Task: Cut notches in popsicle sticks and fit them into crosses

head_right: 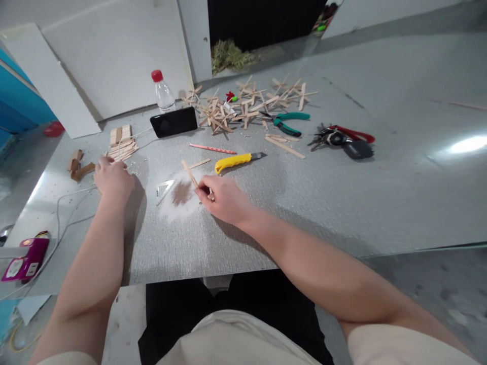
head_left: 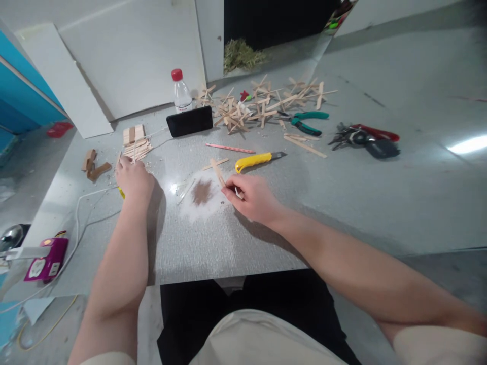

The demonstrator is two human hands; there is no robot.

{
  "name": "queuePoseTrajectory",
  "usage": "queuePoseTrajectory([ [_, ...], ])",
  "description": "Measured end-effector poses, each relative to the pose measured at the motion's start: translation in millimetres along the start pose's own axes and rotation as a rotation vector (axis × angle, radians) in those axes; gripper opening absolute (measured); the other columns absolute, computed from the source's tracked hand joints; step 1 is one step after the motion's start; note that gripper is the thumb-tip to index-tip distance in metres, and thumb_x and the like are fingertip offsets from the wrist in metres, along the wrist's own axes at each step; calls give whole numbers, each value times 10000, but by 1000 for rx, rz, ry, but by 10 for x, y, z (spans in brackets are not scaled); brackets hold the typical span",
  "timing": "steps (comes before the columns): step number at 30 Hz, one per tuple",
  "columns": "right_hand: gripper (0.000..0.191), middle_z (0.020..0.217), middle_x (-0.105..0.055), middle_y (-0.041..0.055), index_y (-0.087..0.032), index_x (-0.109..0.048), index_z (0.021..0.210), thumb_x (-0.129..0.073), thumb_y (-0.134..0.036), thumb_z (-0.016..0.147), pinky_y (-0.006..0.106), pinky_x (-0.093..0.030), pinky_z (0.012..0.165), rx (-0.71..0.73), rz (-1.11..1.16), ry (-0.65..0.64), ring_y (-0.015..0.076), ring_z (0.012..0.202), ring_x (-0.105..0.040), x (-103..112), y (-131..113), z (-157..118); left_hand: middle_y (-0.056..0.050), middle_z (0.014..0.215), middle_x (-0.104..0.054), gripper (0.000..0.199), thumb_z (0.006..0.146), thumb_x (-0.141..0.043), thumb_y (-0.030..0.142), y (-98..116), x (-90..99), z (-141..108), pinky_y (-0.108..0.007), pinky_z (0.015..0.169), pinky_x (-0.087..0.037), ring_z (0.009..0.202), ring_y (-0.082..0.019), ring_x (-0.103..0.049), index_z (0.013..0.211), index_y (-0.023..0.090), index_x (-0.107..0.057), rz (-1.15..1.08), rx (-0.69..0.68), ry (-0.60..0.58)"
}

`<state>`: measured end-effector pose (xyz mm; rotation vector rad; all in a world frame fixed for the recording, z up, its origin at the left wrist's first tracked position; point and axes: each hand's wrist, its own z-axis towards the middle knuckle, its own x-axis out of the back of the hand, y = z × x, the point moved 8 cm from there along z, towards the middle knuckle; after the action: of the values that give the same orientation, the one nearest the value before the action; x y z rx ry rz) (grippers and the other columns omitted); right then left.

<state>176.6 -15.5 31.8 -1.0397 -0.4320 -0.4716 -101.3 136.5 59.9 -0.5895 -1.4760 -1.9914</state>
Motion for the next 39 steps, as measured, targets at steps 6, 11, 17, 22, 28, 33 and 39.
queuePoseTrajectory([
  [6, 195, 701, -629, -17, -222, -556, 793, -605, -294, 967, 293, -346, 576, 12, 10, 16, 122, 563, -471, 33, -1, 23, -72, 1157, -716, 267, 997, -696, 380, 275, -520, -339, -410, 912, -607, 1018, -212, -703, 1136, 153, -696, -156, -56, -216],
  [11, 181, 698, -640, -12, -217, -582, 813, -598, -290, 978, 289, -349, 577, 18, 4, 13, 123, 566, -478, 29, -13, 29, -111, 1170, -767, 376, 916, -728, 392, 714, -965, -879, -294, 788, -605, 886, -176, -773, 1236, 200, -680, -527, -117, -463],
  [17, 214, 683, -633, -14, -216, -587, 792, -611, -310, 982, 290, -342, 569, 35, -19, -3, 122, 559, -472, -9, -47, 2, -78, 1015, -801, 308, 838, -793, 362, 852, -1041, -1078, -344, 899, -619, 936, -185, -781, 1087, 199, -711, -751, -50, -480],
  [22, 215, 673, -627, -15, -220, -581, 780, -610, -307, 975, 296, -358, 578, 51, -31, -7, 129, 560, -476, -24, -76, -13, -58, 932, -802, 244, 795, -834, 347, 847, -1036, -1065, -351, 867, -629, 874, -184, -775, 964, 197, -742, -788, -25, -464],
  [28, 207, 688, -632, -11, -223, -578, 779, -614, -304, 966, 292, -372, 597, 87, -44, -15, 135, 584, -505, -40, -86, -21, -48, 868, -795, 186, 770, -819, 281, 868, -1001, -1071, -338, 822, -633, 824, -180, -772, 912, 189, -742, -773, -15, -433],
  [33, 198, 692, -625, -9, -223, -574, 781, -607, -289, 965, 295, -372, 601, 110, -62, -23, 140, 597, -522, -51, -99, -29, -31, 813, -778, 116, 763, -767, 231, 871, -974, -1084, -308, 762, -617, 771, -161, -751, 867, 197, -729, -736, -1, -399],
  [39, 218, 692, -625, 4, -232, -554, 740, -596, -262, 952, 311, -392, 648, 131, -90, -49, 164, 653, -557, -93, -118, -37, 4, 726, -718, 60, 722, -704, 182, 889, -963, -1096, -278, 686, -569, 679, -130, -689, 774, 203, -682, -696, -7, -367],
])
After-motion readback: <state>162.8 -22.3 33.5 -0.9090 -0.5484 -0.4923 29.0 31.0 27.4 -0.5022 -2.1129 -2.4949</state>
